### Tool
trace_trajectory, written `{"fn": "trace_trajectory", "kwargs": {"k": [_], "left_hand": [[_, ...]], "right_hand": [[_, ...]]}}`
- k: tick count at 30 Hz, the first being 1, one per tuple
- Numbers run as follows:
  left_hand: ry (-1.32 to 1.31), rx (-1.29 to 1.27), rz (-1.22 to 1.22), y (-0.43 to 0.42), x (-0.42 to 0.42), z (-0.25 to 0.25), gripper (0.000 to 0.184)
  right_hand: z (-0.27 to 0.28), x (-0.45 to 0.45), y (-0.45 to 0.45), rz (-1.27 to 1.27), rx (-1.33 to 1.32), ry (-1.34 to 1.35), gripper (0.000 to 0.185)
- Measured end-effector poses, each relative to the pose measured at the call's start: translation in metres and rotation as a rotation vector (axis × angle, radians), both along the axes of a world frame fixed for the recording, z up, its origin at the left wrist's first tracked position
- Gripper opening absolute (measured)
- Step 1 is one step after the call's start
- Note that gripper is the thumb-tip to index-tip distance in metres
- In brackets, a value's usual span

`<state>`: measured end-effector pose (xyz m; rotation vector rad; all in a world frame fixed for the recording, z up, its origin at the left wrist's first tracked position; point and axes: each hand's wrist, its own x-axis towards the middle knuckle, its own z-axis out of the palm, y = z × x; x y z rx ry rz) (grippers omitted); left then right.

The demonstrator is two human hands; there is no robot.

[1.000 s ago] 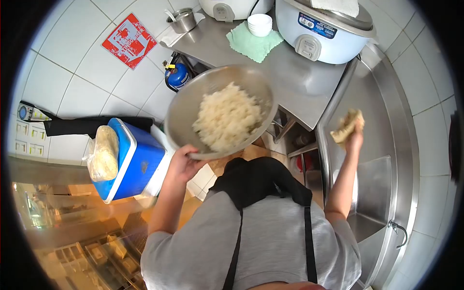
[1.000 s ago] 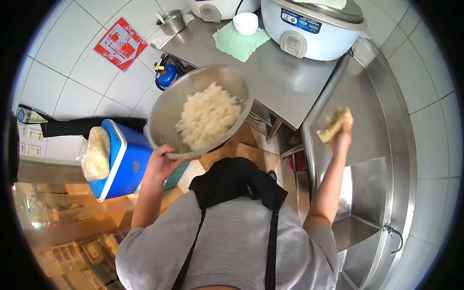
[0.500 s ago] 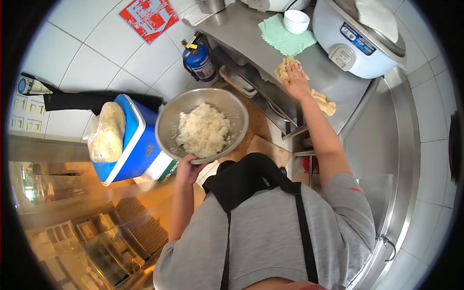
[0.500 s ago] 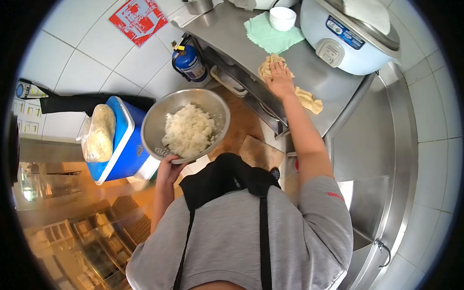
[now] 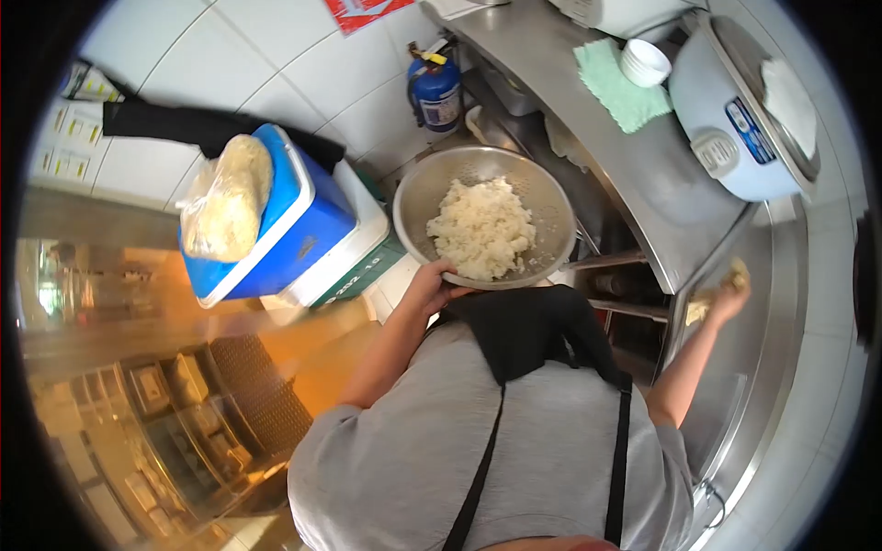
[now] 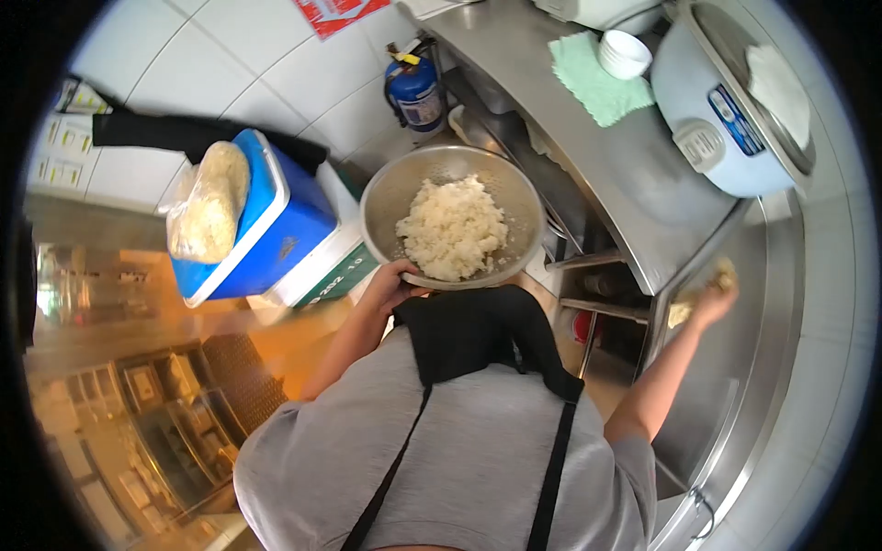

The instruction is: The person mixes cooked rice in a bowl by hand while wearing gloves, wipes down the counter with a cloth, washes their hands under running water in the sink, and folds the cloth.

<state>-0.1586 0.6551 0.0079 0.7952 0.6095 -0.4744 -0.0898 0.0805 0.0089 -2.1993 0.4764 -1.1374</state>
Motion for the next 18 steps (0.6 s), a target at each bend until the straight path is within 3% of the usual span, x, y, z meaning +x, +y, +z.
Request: {"fn": "trace_trajectory", "kwargs": {"k": [2, 5, 11, 14, 18], "left_hand": [[0.002, 0.0, 0.043, -0.003, 0.002, 0.013, 0.04], [0.006, -0.045, -0.012, 0.004, 0.007, 0.025, 0.04], [-0.142, -0.017, -0.073, 0.008, 0.011, 0.072, 0.041], [-0.236, -0.017, -0.156, 0.001, 0.02, 0.094, 0.044], [-0.285, -0.075, -0.318, -0.027, 0.045, 0.113, 0.044]], "right_hand": [[0.04, -0.02, 0.001, -0.116, 0.306, -0.117, 0.028], [0.063, -0.051, -0.027, -0.463, 0.156, 0.102, 0.035], [0.092, -0.084, -0.051, -0.341, 0.27, 0.296, 0.036], [0.112, -0.089, -0.039, -0.15, 0.416, 0.188, 0.038], [0.103, -0.099, -0.076, -0.224, -0.006, 0.466, 0.038]]}}
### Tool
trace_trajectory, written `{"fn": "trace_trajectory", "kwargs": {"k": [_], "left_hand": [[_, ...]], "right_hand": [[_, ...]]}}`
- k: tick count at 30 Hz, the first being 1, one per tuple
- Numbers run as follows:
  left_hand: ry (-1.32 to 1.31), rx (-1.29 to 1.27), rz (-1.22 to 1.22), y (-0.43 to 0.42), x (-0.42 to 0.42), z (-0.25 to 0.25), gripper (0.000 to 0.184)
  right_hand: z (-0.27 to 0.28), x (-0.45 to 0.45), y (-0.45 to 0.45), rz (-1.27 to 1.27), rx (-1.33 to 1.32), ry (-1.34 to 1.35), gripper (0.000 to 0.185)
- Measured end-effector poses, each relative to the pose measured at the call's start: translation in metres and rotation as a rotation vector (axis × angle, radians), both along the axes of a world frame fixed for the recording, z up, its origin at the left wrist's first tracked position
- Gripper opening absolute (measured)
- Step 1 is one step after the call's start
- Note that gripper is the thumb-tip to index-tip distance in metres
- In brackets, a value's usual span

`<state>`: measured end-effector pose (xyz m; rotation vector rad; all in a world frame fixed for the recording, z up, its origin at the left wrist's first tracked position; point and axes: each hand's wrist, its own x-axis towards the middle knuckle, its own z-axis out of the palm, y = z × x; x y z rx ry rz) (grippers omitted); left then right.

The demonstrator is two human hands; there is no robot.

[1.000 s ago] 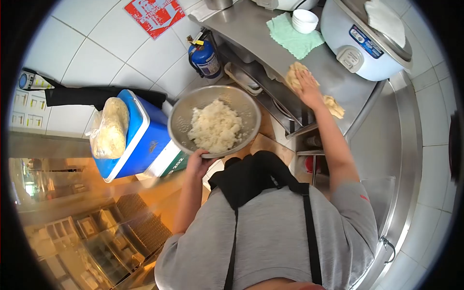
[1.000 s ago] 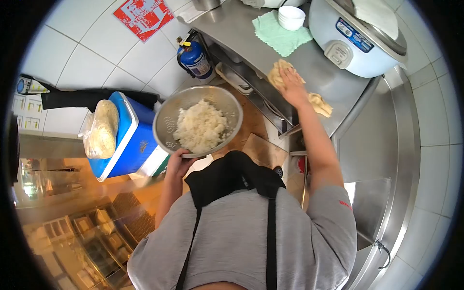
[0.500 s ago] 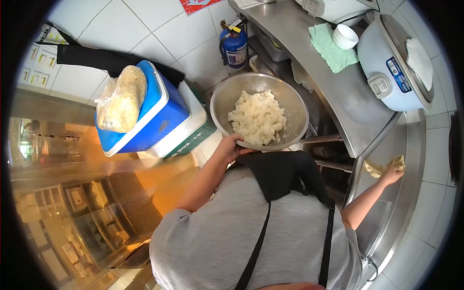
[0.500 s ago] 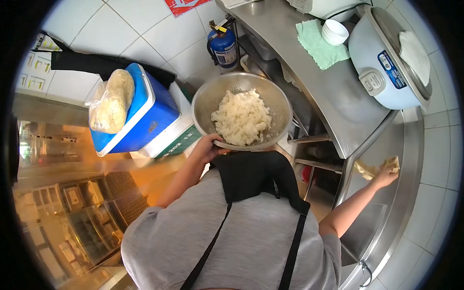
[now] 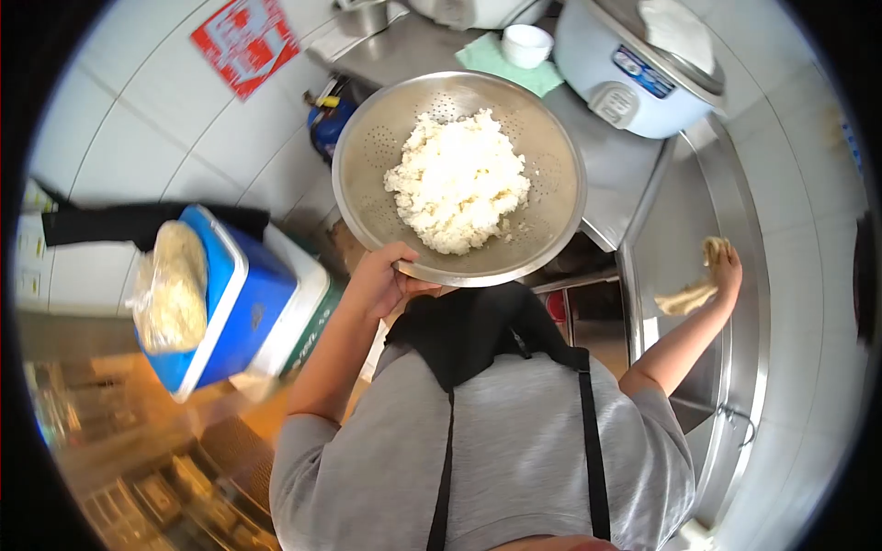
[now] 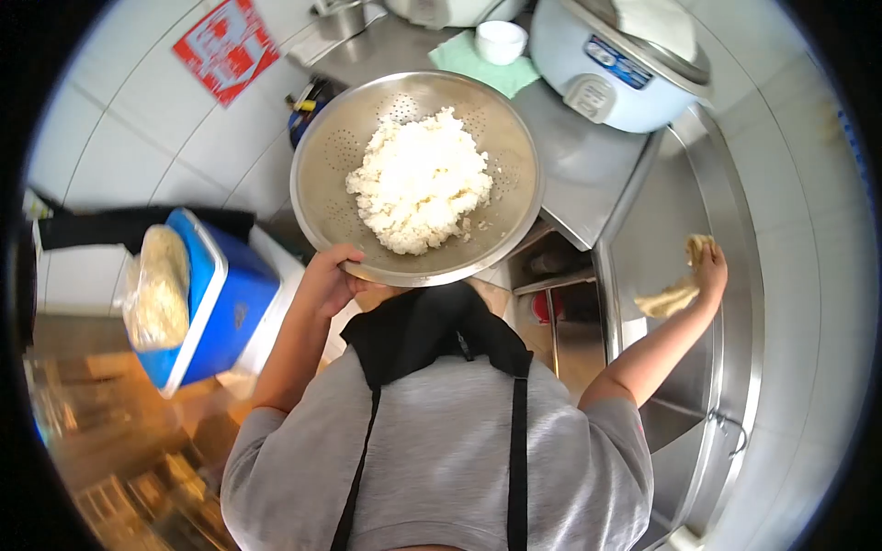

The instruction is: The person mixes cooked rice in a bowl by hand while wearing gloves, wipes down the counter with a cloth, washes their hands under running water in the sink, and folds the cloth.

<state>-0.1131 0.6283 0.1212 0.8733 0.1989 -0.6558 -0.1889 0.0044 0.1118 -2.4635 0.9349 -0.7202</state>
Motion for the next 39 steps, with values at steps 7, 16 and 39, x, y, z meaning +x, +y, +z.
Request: {"fn": "trace_trajectory", "kwargs": {"k": [7, 16, 39], "left_hand": [[-0.024, -0.129, -0.261, -0.088, 0.04, -0.001, 0.036], [0.011, -0.082, -0.442, -0.172, 0.051, -0.032, 0.034], [0.088, -0.087, -0.994, -0.202, 0.027, -0.089, 0.05]], "right_hand": [[0.02, -0.023, 0.032, -0.356, -0.067, -0.132, 0.035], [0.006, -0.043, 0.011, -0.159, 0.468, -0.53, 0.029], [-0.164, -0.052, 0.052, 0.034, 0.328, 0.416, 0.031]]}}
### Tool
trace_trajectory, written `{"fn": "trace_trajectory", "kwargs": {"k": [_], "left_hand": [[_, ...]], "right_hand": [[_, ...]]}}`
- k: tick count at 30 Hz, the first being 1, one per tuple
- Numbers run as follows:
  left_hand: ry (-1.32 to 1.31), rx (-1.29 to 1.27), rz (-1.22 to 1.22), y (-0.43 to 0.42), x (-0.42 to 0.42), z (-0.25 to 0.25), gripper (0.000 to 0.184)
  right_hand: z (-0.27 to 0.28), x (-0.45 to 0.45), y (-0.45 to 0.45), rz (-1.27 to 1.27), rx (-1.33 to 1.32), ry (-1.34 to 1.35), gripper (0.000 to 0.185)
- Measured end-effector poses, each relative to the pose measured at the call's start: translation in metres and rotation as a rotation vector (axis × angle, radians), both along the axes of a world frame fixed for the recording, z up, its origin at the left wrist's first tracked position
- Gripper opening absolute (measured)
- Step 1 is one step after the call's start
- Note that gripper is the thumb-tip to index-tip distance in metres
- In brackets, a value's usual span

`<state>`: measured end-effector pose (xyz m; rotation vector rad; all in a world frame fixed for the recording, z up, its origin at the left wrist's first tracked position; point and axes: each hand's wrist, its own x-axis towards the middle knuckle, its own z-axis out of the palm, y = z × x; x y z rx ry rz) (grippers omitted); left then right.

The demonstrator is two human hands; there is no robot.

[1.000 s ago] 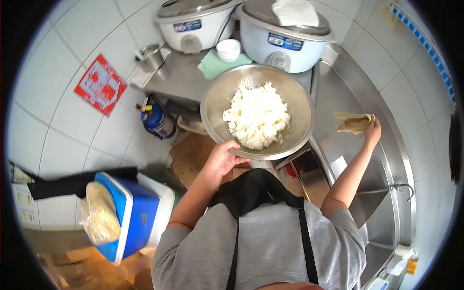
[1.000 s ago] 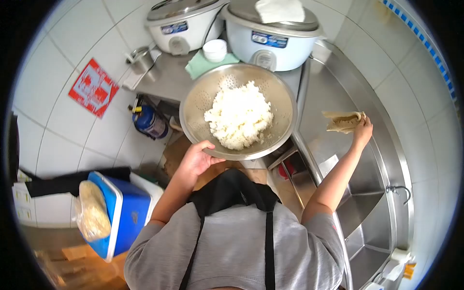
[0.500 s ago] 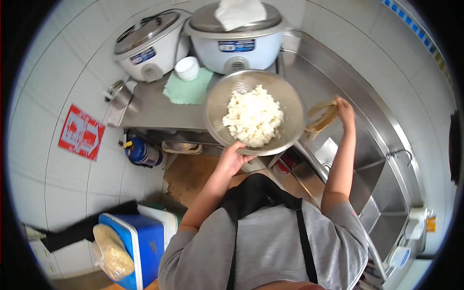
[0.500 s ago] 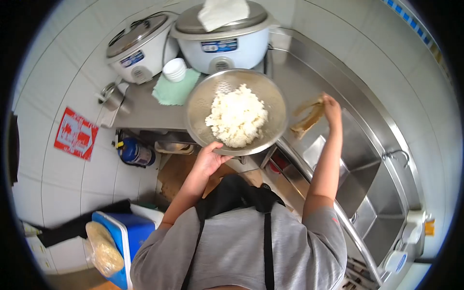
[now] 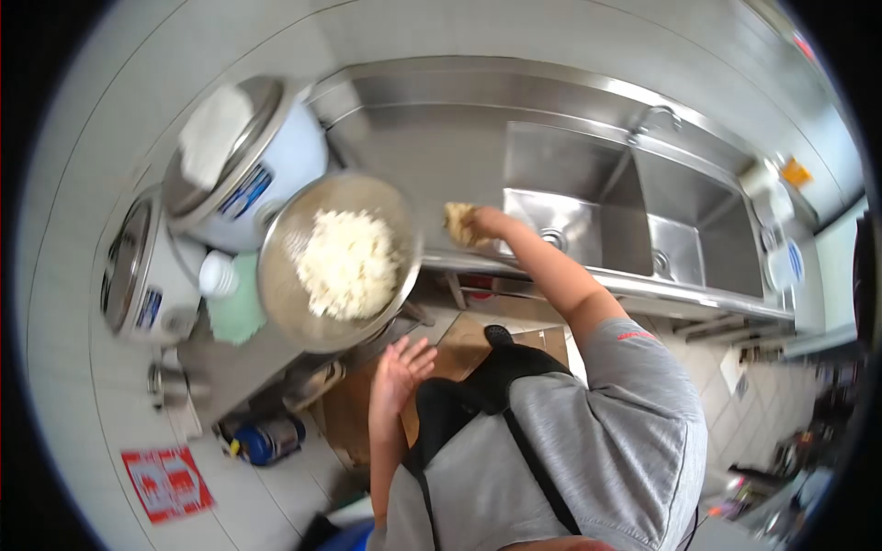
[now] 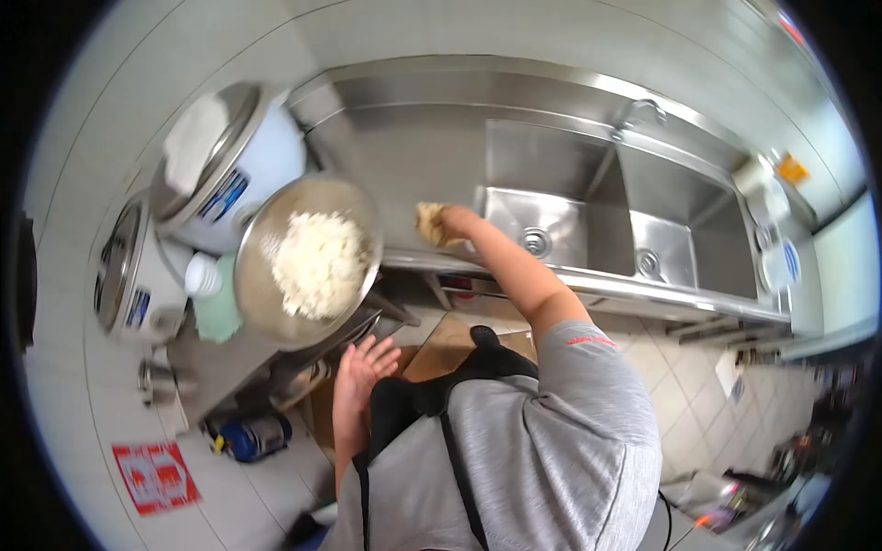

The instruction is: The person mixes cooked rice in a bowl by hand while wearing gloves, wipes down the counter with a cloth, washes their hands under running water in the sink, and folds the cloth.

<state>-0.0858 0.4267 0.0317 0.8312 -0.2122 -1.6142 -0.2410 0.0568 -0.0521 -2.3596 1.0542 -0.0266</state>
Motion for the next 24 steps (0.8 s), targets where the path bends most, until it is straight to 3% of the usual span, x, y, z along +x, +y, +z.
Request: {"fn": "trace_trajectory", "kwargs": {"k": [1, 2, 3, 4, 5, 6, 7, 9, 11, 17, 21, 22, 24], "left_hand": [[-0.029, 0.01, -0.059, -0.004, -0.006, -0.008, 0.048], [-0.045, 0.02, -0.098, -0.006, -0.011, -0.02, 0.047], [-0.055, 0.025, -0.134, -0.011, -0.016, -0.032, 0.047], [-0.063, 0.014, -0.167, -0.02, -0.024, -0.04, 0.046], [-0.096, 0.058, -0.229, -0.028, -0.032, -0.047, 0.044], [-0.127, 0.094, -0.277, -0.034, -0.036, -0.05, 0.043], [-0.17, 0.128, -0.307, -0.047, -0.045, -0.048, 0.042], [-0.193, 0.034, -0.31, -0.067, -0.07, -0.028, 0.039], [-0.249, -0.041, -0.314, -0.078, -0.089, -0.008, 0.036], [-0.489, -0.235, -0.234, -0.129, -0.163, 0.059, 0.029], [-0.76, -0.34, -0.17, -0.188, -0.219, 0.079, 0.029], [-0.873, -0.357, -0.152, -0.205, -0.23, 0.081, 0.03], [-1.027, -0.571, 0.005, -0.246, -0.253, 0.067, 0.056]], "right_hand": [[0.033, -0.014, 0.014, 0.205, 0.017, 0.144, 0.033], [0.029, -0.027, 0.007, 0.402, 0.036, 0.231, 0.032], [0.06, -0.032, 0.018, 0.471, -0.02, 0.468, 0.034], [0.065, -0.046, 0.013, 0.423, -0.011, 0.486, 0.037], [0.09, -0.062, 0.03, 0.083, -0.091, 0.332, 0.041], [0.06, -0.081, 0.011, -0.065, -0.176, -0.157, 0.04], [0.091, -0.094, 0.021, -0.144, -0.103, -0.347, 0.032], [0.118, -0.114, 0.026, -0.283, -0.187, -0.339, 0.024], [0.141, -0.139, 0.026, -0.333, -0.021, -0.573, 0.011], [0.166, -0.2, 0.007, -0.374, 0.673, -1.239, 0.017], [0.206, -0.236, 0.021, -0.222, 0.468, -1.136, 0.014], [0.229, -0.25, 0.032, -0.163, 0.38, -0.99, 0.013], [0.238, -0.268, 0.027, -0.091, 0.164, -0.897, 0.012]]}}
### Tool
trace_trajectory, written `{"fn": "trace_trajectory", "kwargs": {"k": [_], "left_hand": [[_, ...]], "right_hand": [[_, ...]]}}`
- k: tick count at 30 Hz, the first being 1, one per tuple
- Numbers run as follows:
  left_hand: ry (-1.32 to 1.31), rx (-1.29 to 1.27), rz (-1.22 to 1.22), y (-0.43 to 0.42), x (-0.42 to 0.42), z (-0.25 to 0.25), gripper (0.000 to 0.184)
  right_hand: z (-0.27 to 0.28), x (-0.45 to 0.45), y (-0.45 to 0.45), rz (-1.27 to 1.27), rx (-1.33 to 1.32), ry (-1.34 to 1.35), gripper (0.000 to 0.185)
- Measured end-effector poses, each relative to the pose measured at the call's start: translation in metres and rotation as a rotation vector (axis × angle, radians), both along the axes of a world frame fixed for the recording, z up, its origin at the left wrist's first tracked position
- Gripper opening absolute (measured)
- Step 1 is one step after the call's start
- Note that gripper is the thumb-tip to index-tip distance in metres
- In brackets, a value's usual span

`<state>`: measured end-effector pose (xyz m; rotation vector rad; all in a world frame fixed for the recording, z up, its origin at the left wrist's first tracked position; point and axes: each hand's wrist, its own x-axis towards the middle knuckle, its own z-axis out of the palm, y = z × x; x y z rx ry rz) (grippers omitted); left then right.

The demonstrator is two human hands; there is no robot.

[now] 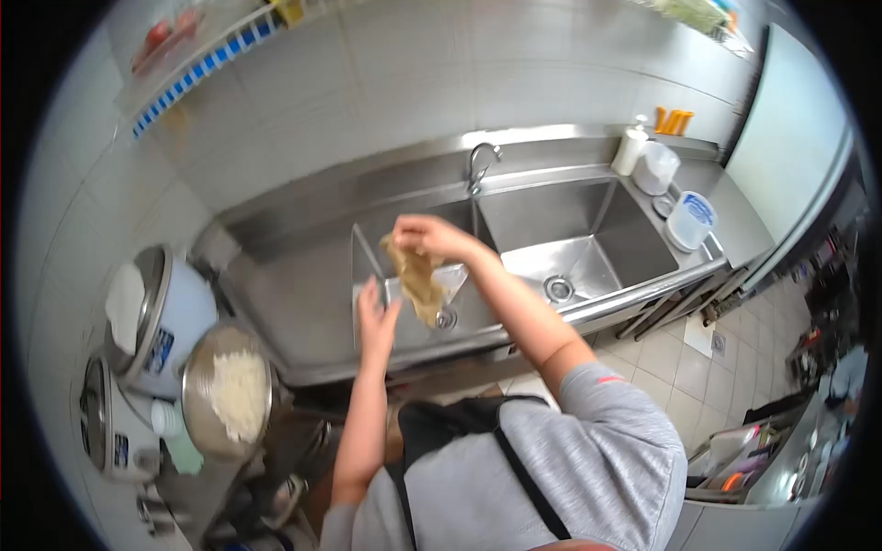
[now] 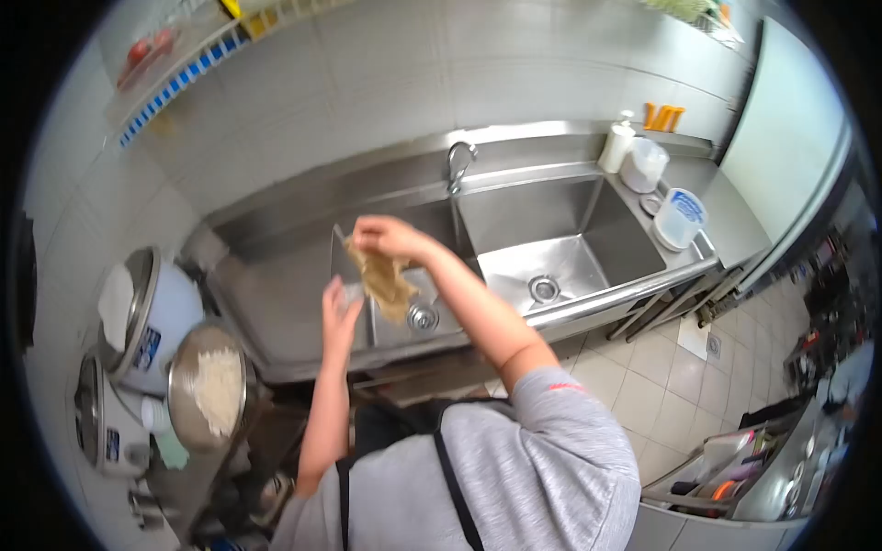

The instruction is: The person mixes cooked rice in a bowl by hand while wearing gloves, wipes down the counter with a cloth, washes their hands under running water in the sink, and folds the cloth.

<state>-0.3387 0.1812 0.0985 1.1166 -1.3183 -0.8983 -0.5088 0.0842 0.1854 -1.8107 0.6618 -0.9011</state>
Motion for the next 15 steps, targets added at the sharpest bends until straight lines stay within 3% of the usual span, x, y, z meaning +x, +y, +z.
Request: {"fn": "trace_trajectory", "kwargs": {"k": [2, 3, 5, 7, 10, 14, 15], "left_hand": [[-0.324, -0.108, 0.113, -0.031, -0.018, 0.011, 0.082], [-0.312, -0.213, 0.067, -0.044, -0.024, 0.01, 0.086], [-0.301, -0.028, 0.063, -0.058, -0.032, 0.004, 0.063], [-0.142, 0.124, -0.01, -0.068, -0.035, 0.0, 0.044], [-0.023, 0.106, 0.047, -0.066, -0.029, -0.005, 0.02], [-0.159, 0.065, 0.155, -0.055, -0.004, -0.001, 0.014], [-0.063, 0.056, 0.135, -0.054, 0.003, -0.002, 0.013]], "right_hand": [[0.013, -0.015, -0.005, -0.1, -0.264, 0.121, 0.012], [0.015, -0.021, -0.013, -0.145, -0.407, 0.158, 0.012], [0.025, -0.03, -0.02, -0.219, -0.229, 0.145, 0.011], [0.019, -0.033, -0.036, -0.144, -0.114, -0.109, 0.013], [0.019, -0.037, -0.045, -0.216, -0.024, -0.141, 0.014], [0.002, -0.041, -0.063, -0.3, 0.042, -0.09, 0.016], [-0.003, -0.041, -0.063, -0.339, 0.022, -0.078, 0.017]]}}
